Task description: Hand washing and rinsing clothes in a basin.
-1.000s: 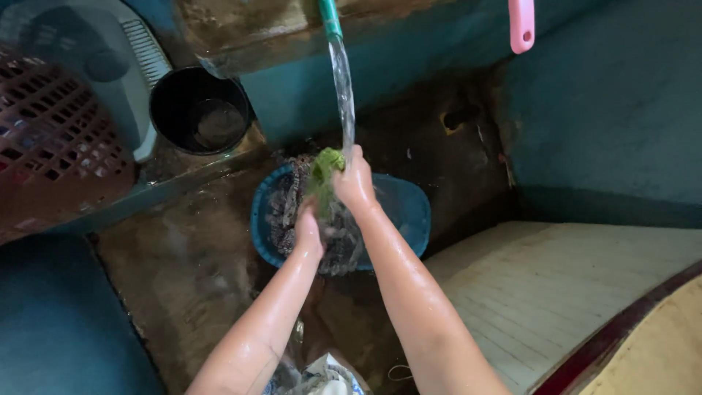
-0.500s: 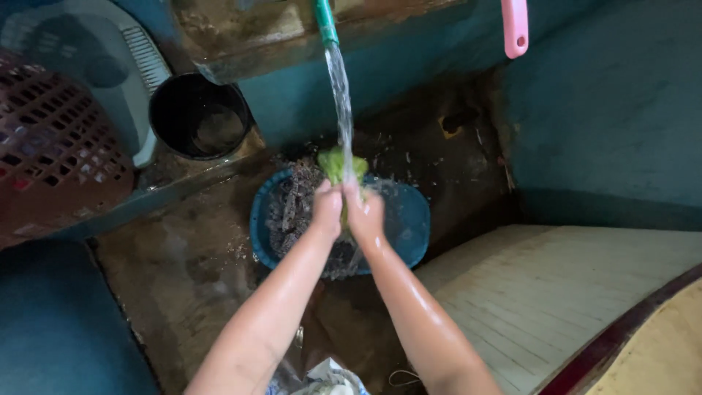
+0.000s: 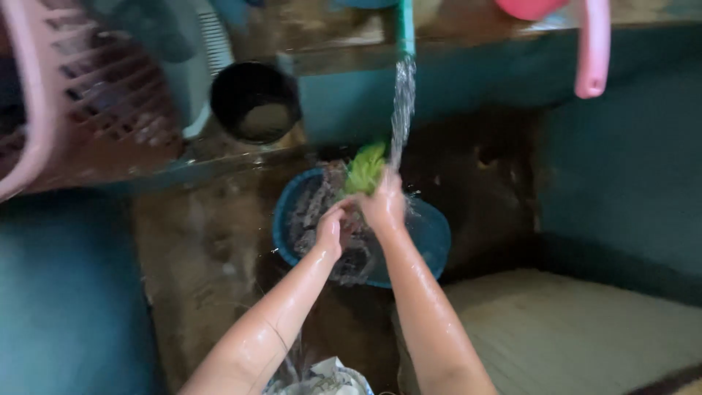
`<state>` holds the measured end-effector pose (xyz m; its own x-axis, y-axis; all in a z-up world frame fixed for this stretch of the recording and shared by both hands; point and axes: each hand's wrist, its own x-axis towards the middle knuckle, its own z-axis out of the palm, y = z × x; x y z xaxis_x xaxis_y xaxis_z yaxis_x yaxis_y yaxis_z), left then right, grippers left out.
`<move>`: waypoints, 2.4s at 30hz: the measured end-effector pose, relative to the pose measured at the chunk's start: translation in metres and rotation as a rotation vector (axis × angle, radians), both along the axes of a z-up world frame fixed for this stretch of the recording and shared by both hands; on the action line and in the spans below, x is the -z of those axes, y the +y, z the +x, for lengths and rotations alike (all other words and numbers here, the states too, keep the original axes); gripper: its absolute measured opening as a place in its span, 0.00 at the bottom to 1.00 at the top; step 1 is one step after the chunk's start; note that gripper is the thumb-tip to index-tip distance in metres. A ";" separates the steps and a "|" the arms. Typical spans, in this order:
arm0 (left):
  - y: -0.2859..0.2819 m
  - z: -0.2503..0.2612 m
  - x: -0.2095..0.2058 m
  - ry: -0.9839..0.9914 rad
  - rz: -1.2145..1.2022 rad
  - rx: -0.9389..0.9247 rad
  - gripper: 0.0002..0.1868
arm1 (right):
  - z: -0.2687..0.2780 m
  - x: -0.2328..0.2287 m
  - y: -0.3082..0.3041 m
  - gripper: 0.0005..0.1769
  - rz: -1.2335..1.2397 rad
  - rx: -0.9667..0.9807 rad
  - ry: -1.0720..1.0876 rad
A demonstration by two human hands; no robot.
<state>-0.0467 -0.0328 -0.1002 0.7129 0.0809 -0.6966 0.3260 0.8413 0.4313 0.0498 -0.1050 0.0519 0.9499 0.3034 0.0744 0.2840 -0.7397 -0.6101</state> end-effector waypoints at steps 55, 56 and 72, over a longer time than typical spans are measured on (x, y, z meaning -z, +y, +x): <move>0.008 0.055 -0.142 -0.321 0.532 0.100 0.23 | -0.007 0.000 -0.023 0.24 0.776 0.300 0.452; 0.014 0.051 -0.149 -0.389 0.698 0.129 0.26 | -0.004 0.001 -0.016 0.24 0.571 0.375 0.503; 0.148 0.007 -0.206 -0.460 1.690 0.377 0.09 | -0.033 0.062 0.102 0.14 1.285 0.304 1.140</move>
